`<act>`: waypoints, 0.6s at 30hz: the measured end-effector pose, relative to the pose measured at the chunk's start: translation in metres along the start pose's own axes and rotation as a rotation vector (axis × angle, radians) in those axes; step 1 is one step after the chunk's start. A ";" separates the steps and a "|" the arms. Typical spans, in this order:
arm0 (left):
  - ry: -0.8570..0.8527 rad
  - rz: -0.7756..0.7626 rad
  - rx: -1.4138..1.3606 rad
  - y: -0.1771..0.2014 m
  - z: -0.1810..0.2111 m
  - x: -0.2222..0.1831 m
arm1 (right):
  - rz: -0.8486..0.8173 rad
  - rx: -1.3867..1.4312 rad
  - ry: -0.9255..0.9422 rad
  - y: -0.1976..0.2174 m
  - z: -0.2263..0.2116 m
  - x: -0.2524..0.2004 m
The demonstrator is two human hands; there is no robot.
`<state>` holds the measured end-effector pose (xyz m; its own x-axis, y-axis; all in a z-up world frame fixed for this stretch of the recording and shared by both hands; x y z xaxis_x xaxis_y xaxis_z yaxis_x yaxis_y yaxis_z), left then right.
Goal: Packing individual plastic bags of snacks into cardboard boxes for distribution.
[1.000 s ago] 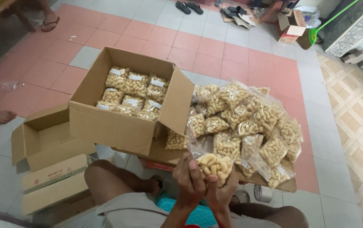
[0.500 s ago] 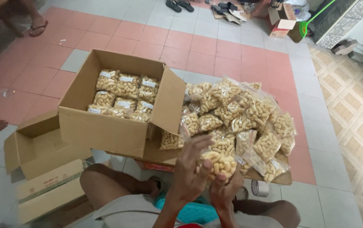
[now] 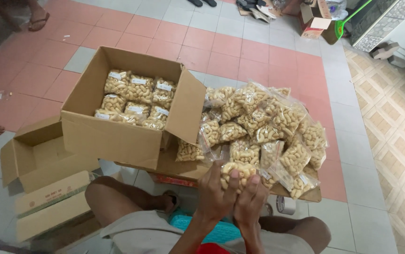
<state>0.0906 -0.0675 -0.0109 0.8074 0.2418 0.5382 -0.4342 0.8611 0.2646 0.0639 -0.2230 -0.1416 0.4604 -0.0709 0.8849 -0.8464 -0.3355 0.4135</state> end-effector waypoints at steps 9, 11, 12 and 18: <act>-0.104 0.044 0.107 0.022 -0.003 0.002 | -0.781 0.373 -1.074 0.005 -0.010 0.065; -0.083 0.069 0.089 0.038 0.001 0.008 | -0.723 0.512 -0.818 0.012 -0.053 0.109; -0.070 0.084 0.065 0.047 0.003 0.010 | -0.645 0.641 -0.570 0.021 -0.085 0.139; -0.425 0.397 0.412 0.064 -0.027 -0.023 | -0.455 0.747 -0.469 0.014 -0.130 0.166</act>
<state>0.0553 -0.0060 -0.0283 0.3679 0.2342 0.8999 -0.8464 0.4851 0.2198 0.0938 -0.1168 0.0388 0.8954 -0.0991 0.4341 -0.2511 -0.9175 0.3086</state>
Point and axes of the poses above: each hand's wrist, its own x-axis towards the middle knuckle, its own y-axis out of the back of the hand, z = x × y, the point moved 9 cm from there along x, towards the middle knuckle, and after that the axes turned 5 degrees about z, right-handed, at the moved point
